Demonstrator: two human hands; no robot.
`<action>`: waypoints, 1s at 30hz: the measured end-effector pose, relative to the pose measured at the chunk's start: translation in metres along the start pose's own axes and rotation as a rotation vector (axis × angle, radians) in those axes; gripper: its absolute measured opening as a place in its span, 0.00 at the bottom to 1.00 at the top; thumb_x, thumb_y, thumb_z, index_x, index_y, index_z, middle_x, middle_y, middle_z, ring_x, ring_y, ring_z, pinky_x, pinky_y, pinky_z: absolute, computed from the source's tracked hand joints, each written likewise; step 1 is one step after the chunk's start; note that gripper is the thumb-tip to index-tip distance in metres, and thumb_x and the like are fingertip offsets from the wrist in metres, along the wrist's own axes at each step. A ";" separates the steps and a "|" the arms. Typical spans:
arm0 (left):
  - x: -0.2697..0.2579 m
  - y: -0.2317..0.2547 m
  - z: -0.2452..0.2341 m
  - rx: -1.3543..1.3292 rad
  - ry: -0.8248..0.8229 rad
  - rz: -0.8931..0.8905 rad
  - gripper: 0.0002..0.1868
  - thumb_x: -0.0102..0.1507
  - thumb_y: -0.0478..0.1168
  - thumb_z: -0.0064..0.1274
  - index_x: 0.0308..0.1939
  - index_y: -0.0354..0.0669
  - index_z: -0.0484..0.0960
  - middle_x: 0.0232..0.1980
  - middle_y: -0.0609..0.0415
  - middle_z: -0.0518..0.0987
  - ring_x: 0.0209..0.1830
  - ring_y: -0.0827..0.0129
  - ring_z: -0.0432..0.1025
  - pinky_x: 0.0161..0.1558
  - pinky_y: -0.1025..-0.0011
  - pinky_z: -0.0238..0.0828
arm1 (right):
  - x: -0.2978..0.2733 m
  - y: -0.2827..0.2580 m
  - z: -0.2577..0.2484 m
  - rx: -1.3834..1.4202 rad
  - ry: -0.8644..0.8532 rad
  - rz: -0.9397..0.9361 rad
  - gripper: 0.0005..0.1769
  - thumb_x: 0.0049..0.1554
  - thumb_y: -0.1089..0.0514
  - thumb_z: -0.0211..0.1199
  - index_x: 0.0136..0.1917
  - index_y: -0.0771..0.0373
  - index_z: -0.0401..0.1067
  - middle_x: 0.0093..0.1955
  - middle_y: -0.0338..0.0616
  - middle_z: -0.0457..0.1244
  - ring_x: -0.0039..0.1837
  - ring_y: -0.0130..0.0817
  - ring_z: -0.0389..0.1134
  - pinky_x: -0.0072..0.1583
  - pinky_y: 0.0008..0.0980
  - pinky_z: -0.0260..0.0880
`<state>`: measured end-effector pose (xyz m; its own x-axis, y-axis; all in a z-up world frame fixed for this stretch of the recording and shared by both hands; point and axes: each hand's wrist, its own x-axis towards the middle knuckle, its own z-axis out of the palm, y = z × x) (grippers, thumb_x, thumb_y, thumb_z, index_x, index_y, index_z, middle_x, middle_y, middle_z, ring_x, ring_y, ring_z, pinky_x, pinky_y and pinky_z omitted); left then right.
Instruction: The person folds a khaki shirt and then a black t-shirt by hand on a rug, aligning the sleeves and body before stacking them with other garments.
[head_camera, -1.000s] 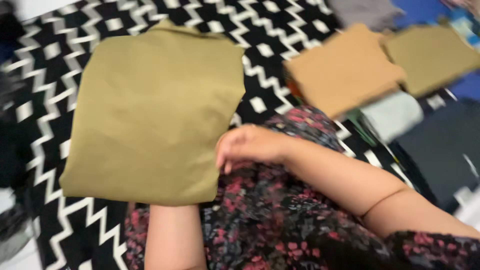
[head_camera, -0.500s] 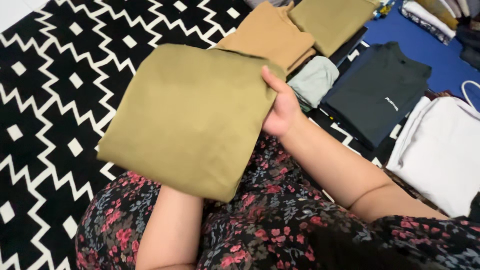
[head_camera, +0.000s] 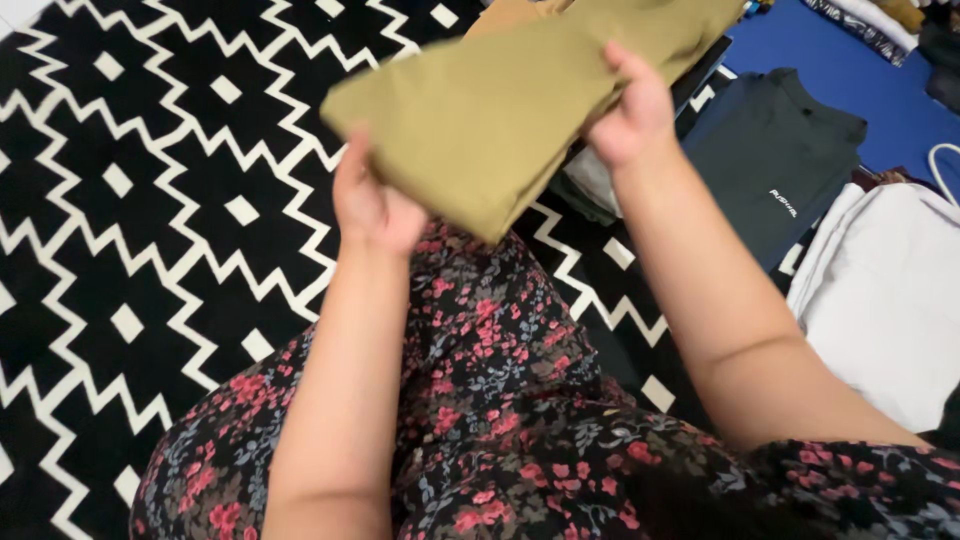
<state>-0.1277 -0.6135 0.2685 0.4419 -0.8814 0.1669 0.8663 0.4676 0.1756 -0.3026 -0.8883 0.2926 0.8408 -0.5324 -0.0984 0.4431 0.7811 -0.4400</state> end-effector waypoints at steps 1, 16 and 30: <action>0.023 0.002 -0.007 0.109 0.066 -0.004 0.27 0.68 0.43 0.54 0.69 0.37 0.69 0.69 0.45 0.73 0.72 0.52 0.67 0.76 0.51 0.63 | 0.012 -0.012 0.000 0.008 -0.064 0.015 0.27 0.65 0.55 0.49 0.72 0.73 0.61 0.73 0.61 0.61 0.75 0.57 0.63 0.79 0.54 0.61; 0.113 -0.048 -0.210 0.210 0.706 -0.124 0.29 0.68 0.32 0.40 0.73 0.53 0.59 0.68 0.46 0.71 0.68 0.47 0.68 0.64 0.41 0.68 | 0.093 0.028 -0.218 -0.182 0.277 0.051 0.28 0.64 0.57 0.51 0.76 0.64 0.57 0.76 0.55 0.58 0.77 0.53 0.60 0.76 0.56 0.58; 0.107 -0.059 -0.218 1.008 0.899 0.124 0.29 0.65 0.35 0.50 0.69 0.37 0.62 0.65 0.41 0.75 0.63 0.58 0.72 0.63 0.64 0.66 | 0.105 0.043 -0.200 -0.257 0.495 -0.164 0.24 0.65 0.54 0.53 0.72 0.65 0.60 0.71 0.55 0.62 0.70 0.52 0.65 0.70 0.54 0.68</action>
<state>-0.0804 -0.7502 0.0641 0.8375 -0.3880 -0.3848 0.4361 0.0502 0.8985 -0.2572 -0.9758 0.0843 0.4949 -0.7770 -0.3891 0.4132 0.6043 -0.6813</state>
